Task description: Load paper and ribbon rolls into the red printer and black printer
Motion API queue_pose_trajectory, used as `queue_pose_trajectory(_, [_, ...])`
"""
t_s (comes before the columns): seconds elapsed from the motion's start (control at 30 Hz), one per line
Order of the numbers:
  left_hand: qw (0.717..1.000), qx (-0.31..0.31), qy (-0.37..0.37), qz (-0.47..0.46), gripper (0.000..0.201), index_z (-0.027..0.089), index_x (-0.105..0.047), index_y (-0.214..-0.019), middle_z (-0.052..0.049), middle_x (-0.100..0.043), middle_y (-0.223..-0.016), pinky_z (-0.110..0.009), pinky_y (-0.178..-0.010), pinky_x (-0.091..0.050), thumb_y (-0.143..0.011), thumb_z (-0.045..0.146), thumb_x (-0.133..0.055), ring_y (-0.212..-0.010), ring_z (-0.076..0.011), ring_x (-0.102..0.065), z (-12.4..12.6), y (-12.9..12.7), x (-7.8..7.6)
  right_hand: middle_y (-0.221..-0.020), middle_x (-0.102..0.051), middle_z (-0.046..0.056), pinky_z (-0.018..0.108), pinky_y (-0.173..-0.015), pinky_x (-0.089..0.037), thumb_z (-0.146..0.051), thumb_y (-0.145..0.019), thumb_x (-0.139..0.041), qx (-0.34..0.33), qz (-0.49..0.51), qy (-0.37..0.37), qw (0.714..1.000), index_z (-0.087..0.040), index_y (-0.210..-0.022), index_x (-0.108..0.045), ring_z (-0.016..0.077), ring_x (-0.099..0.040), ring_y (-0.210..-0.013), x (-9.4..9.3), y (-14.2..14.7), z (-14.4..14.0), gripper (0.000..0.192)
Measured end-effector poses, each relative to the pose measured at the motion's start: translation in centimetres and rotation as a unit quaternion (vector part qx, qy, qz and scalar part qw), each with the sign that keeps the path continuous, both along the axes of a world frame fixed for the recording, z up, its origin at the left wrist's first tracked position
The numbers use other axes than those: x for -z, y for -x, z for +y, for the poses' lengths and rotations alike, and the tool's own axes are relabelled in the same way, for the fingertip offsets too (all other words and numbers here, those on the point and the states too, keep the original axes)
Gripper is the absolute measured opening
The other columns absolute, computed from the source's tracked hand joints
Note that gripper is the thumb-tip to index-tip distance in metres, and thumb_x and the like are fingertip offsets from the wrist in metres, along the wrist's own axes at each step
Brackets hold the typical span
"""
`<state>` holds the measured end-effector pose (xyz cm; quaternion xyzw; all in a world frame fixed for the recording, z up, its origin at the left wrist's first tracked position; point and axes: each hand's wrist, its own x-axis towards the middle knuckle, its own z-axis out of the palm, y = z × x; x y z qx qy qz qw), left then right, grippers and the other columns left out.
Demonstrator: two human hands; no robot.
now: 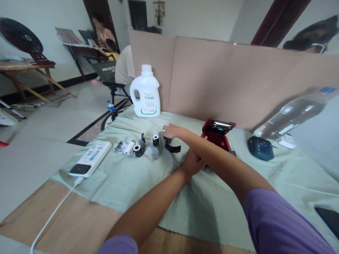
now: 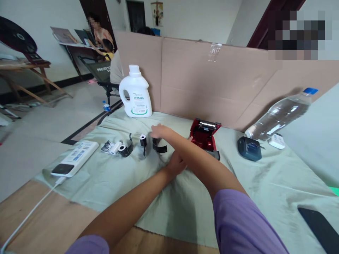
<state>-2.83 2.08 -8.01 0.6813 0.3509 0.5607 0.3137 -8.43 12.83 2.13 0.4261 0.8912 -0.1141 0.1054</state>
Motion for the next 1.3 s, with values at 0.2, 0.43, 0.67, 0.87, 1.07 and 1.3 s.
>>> queue_pose_trajectory(0.2, [0.999,0.013,-0.010,-0.033,0.046,0.026,-0.061,-0.134,-0.007,-0.067,-0.134,-0.050,-0.120,-0.038,-0.095,0.049,-0.052,-0.137,-0.0318,-0.052,0.2,-0.2,0.0,-0.124,-0.071,0.011,0.053,-0.110,-0.031,-0.044,-0.094,-0.051,-0.098,0.065,0.010,0.993,-0.025,-0.119,-0.071,0.0364,-0.050,-0.129,-1.7,1.4,-1.6,0.037])
queue_pose_trajectory(0.43, [0.999,-0.005,-0.037,-0.022,0.037,0.021,-0.062,-0.126,-0.012,-0.052,-0.150,-0.050,-0.125,-0.029,-0.097,0.042,-0.053,-0.145,-0.0311,-0.041,1.2,-0.6,1.2,-0.098,-0.074,0.010,0.046,-0.099,-0.037,-0.026,-0.075,-0.067,-0.087,0.099,-0.025,0.991,-0.018,-0.096,-0.070,0.0263,-0.065,-0.094,-0.5,1.6,-4.3,0.023])
queue_pose_trajectory(0.67, [0.997,-0.017,-0.074,0.035,0.039,0.021,-0.058,-0.129,-0.014,-0.063,-0.135,-0.054,-0.116,-0.039,-0.100,0.042,-0.043,-0.133,-0.0320,-0.053,0.2,0.2,-0.4,-0.084,-0.067,-0.001,0.028,-0.068,-0.045,-0.022,-0.065,-0.067,-0.005,0.474,0.154,0.867,-0.021,-0.087,-0.056,0.0152,-0.060,-0.073,-2.2,-7.5,-5.0,0.025])
queue_pose_trajectory(0.87, [0.994,-0.073,-0.077,0.033,0.030,0.022,-0.059,-0.122,-0.012,-0.065,-0.130,-0.049,-0.113,-0.042,-0.100,0.036,-0.047,-0.128,-0.0277,-0.057,0.2,0.0,-0.3,-0.071,-0.064,-0.004,0.025,-0.058,-0.041,-0.029,-0.064,-0.076,0.147,0.593,0.211,0.763,-0.022,-0.090,-0.060,0.0126,-0.057,-0.060,-4.5,-19.4,-6.3,0.031])
queue_pose_trajectory(1.07, [0.984,-0.123,-0.109,0.068,0.039,0.021,-0.054,-0.129,-0.014,-0.056,-0.145,-0.048,-0.111,-0.043,-0.092,0.031,-0.060,-0.134,-0.0271,-0.052,0.3,0.0,-2.3,-0.080,-0.072,0.005,0.033,-0.072,-0.049,-0.020,-0.064,-0.070,0.209,0.401,0.081,0.888,-0.019,-0.084,-0.069,0.0228,-0.066,-0.077,-3.5,-26.5,-4.0,0.020])
queue_pose_trajectory(1.3, [0.939,0.001,0.014,0.344,0.034,0.030,-0.072,-0.118,-0.004,-0.070,-0.128,-0.046,-0.114,-0.038,-0.088,0.041,-0.065,-0.130,-0.0277,-0.053,2.0,0.4,-8.8,-0.112,-0.075,0.011,0.038,-0.087,-0.047,-0.017,-0.075,-0.063,0.184,0.206,-0.026,0.961,-0.020,-0.107,-0.073,0.0310,-0.066,-0.103,-1.2,-25.0,-2.9,0.034])
